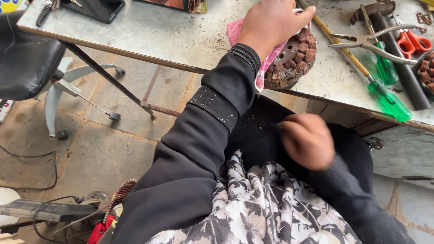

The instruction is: The person uses a screwdriver and pliers to clean and adjust a circular electrical component on a cluttered workbench. They repeatedly probe the component's holes and manipulate small parts with tools while holding the object with a cloth.

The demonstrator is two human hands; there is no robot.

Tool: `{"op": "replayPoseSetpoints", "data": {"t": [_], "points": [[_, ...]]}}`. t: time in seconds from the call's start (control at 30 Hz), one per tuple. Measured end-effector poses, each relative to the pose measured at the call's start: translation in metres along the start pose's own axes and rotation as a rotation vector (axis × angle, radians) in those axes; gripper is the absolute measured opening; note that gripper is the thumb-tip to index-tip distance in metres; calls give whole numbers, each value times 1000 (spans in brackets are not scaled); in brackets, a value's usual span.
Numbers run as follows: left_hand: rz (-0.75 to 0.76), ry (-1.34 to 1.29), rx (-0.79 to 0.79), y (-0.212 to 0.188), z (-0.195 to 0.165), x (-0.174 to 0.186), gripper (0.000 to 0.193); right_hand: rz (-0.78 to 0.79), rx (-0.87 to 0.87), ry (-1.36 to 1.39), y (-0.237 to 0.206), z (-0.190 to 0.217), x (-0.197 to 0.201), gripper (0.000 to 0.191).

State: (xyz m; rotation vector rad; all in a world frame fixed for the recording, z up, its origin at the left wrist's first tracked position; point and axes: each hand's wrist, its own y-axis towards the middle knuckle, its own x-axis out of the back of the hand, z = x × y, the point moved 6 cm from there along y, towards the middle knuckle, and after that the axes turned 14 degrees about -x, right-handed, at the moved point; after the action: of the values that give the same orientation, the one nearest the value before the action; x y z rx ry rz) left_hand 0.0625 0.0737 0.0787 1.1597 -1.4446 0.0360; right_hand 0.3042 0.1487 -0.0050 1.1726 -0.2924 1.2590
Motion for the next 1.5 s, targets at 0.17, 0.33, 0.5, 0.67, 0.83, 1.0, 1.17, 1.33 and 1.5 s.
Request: {"op": "replayPoseSetpoints", "data": {"t": [0.17,0.33,0.5,0.67,0.83,1.0,1.17,1.33,1.5], "points": [[67,-2,-7,2,-2,0,60,111,-198,110,23,-25,-61,19],[108,-34,20,4,-7,4,59,128,-370,236,30,-47,-72,34],[50,-479,-40,8,-7,9,64,154,-453,246,32,-57,-71,42],[-352,-920,-123,-15,33,44,62,112,-444,20,37,-77,-56,40],[-607,-1030,179,-117,94,62,19,445,-737,-429,28,-112,-61,46],[-506,-819,316,-203,103,53,21,647,-852,-641,20,-113,-72,36],[-473,-415,76,-214,77,54,17,341,-789,-480,22,-98,-52,26],[-486,-368,50,-225,60,57,17,-206,-617,-81,14,-79,-4,14],[-190,-369,86,-233,35,34,25,-532,-568,-38,-3,-70,44,13]]}}
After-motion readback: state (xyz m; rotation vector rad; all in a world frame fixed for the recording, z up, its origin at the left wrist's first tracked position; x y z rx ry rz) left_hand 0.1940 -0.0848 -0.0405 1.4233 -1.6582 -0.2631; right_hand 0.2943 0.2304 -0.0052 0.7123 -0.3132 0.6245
